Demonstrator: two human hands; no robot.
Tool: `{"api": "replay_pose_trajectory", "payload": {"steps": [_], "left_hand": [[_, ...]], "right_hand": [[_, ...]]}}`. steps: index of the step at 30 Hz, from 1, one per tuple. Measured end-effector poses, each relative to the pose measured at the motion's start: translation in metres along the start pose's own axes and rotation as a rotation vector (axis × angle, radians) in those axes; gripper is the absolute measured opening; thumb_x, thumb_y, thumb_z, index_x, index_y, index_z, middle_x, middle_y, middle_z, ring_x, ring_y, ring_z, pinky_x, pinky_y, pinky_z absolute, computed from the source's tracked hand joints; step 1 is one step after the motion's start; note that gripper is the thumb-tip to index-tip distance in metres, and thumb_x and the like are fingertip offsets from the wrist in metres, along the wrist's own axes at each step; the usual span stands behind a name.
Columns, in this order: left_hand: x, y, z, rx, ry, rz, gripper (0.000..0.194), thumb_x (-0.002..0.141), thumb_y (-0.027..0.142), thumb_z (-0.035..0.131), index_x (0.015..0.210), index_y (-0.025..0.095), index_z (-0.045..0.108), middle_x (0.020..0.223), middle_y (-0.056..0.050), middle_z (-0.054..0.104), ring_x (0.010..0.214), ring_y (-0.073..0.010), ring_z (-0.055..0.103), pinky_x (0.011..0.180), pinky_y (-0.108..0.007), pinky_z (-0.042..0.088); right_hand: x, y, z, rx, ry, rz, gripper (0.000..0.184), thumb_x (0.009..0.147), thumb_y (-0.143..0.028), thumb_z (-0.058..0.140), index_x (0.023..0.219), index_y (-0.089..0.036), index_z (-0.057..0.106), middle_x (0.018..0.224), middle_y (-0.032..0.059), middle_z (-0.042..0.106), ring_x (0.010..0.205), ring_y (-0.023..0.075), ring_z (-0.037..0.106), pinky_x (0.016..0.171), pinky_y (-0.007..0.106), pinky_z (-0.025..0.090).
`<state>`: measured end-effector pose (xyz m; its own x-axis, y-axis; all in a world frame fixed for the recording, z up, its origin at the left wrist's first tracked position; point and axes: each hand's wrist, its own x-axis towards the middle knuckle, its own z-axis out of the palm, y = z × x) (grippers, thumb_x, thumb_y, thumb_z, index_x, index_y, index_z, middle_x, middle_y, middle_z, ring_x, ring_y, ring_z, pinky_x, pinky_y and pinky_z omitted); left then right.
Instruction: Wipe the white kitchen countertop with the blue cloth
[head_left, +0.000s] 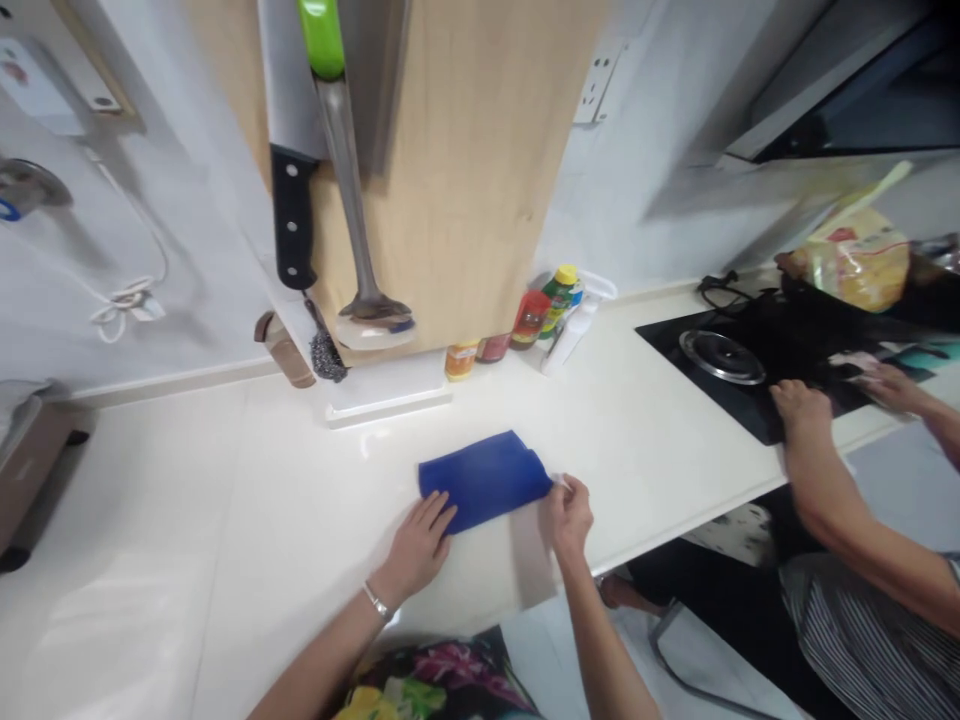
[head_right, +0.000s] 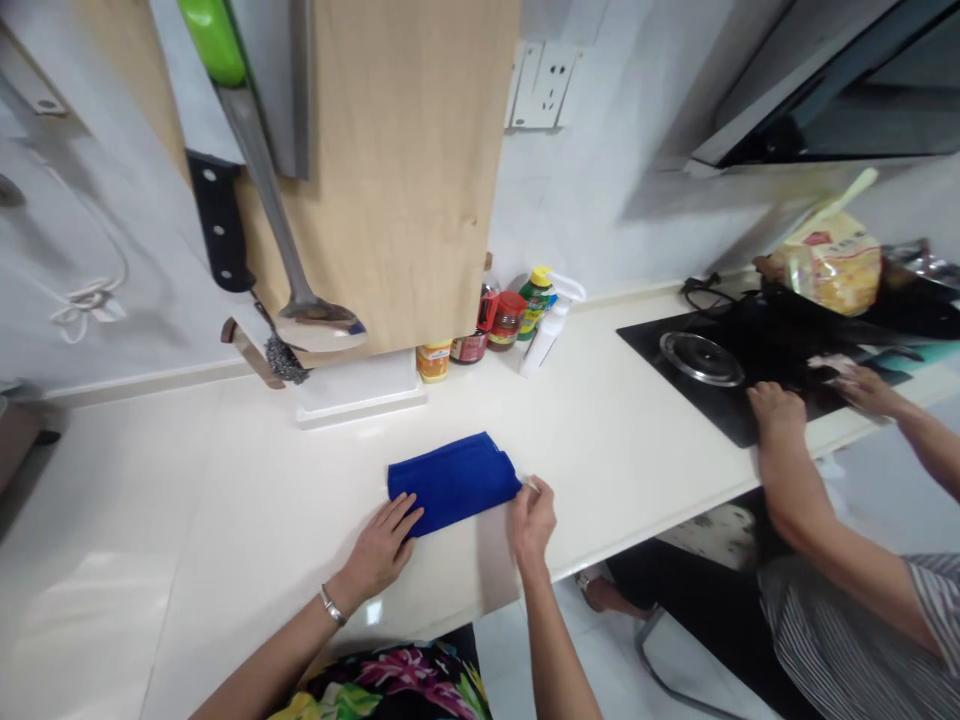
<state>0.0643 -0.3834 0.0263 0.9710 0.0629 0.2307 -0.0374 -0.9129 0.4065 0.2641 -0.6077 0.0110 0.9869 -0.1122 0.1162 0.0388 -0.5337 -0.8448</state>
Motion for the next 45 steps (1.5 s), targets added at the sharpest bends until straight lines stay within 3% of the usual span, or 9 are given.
{"api": "replay_pose_trajectory", "payload": {"steps": [4,9,14,21,26,33,39,42,45], "left_hand": [[0.016,-0.001,0.001,0.022,0.009,0.031,0.044,0.099,0.025,0.043,0.14,0.02,0.055,0.15,-0.013,0.052,0.142,-0.0257,0.044,0.12,-0.053,0.038],[0.066,0.001,0.017,0.052,-0.004,0.044,0.05,0.099,0.028,0.043,0.148,0.021,0.047,0.16,-0.011,0.038,0.15,-0.0276,0.031,0.122,-0.057,0.031],[0.069,-0.012,0.018,0.112,-0.043,0.11,0.052,0.101,0.031,0.043,0.152,0.023,0.041,0.162,-0.01,0.034,0.152,-0.0285,0.026,0.122,-0.058,0.029],[0.002,-0.057,-0.026,0.155,-0.058,0.18,0.053,0.101,0.029,0.042,0.154,0.027,0.036,0.162,-0.009,0.034,0.151,-0.0273,0.028,0.12,-0.058,0.032],[-0.021,-0.067,-0.039,0.121,0.023,0.024,0.042,0.1,0.022,0.039,0.137,0.022,0.058,0.147,-0.012,0.053,0.137,-0.0246,0.049,0.113,-0.045,0.046],[-0.002,-0.058,-0.053,0.103,-0.007,-0.324,0.033,0.09,0.025,0.053,0.12,0.015,0.065,0.113,-0.014,0.065,0.108,-0.0273,0.06,0.099,-0.044,0.051],[0.008,-0.067,-0.072,0.1,-0.037,-0.329,0.008,0.084,0.026,0.06,0.084,0.02,0.064,0.089,-0.009,0.064,0.089,-0.0248,0.061,0.086,-0.041,0.052],[0.002,-0.057,-0.081,0.073,-0.052,-0.268,0.007,0.088,0.024,0.055,0.086,0.022,0.061,0.092,-0.007,0.065,0.091,-0.0223,0.061,0.087,-0.038,0.051],[-0.014,-0.04,-0.086,-0.01,-0.108,-0.21,0.011,0.095,0.028,0.049,0.095,0.023,0.059,0.092,-0.004,0.067,0.085,-0.0189,0.063,0.078,-0.032,0.051]], "right_hand": [[-0.001,0.047,-0.033,-0.184,0.026,-0.229,0.051,0.092,-0.046,0.04,0.124,-0.011,0.059,0.117,0.0192,0.067,0.11,0.0306,0.061,0.098,0.049,0.047],[-0.009,0.07,-0.035,-0.354,0.032,-0.496,0.037,0.094,-0.026,0.038,0.121,-0.013,0.059,0.136,0.0197,0.058,0.13,0.0309,0.051,0.107,0.055,0.044],[-0.007,0.036,-0.014,-0.231,0.003,-0.64,0.034,0.097,-0.022,0.042,0.126,-0.015,0.057,0.127,0.0169,0.063,0.121,0.0276,0.057,0.103,0.052,0.05],[-0.02,-0.025,0.04,-0.124,-0.49,-0.957,0.048,0.097,-0.014,0.036,0.143,-0.021,0.047,0.143,0.0107,0.056,0.133,0.0228,0.05,0.107,0.046,0.048],[-0.029,-0.033,0.066,-0.242,-0.527,-0.93,0.048,0.093,-0.014,0.04,0.139,-0.017,0.052,0.136,0.0127,0.061,0.122,0.0277,0.053,0.102,0.048,0.047],[-0.017,-0.037,0.075,-0.272,-0.562,-0.906,0.045,0.087,-0.017,0.048,0.132,-0.016,0.057,0.116,0.0126,0.067,0.104,0.0266,0.056,0.091,0.043,0.048],[-0.019,-0.045,0.079,-0.264,-0.504,-0.877,0.026,0.079,-0.013,0.052,0.1,-0.017,0.067,0.088,0.0093,0.067,0.09,0.0252,0.057,0.084,0.04,0.049],[-0.026,-0.045,0.071,-0.241,-0.495,-0.877,0.022,0.08,-0.011,0.05,0.095,-0.019,0.065,0.095,0.009,0.066,0.093,0.0237,0.059,0.086,0.04,0.05],[-0.041,-0.039,0.054,-0.171,-0.491,-0.89,0.027,0.082,-0.01,0.047,0.102,-0.019,0.063,0.109,0.0103,0.067,0.115,0.0258,0.058,0.098,0.045,0.05]]}}
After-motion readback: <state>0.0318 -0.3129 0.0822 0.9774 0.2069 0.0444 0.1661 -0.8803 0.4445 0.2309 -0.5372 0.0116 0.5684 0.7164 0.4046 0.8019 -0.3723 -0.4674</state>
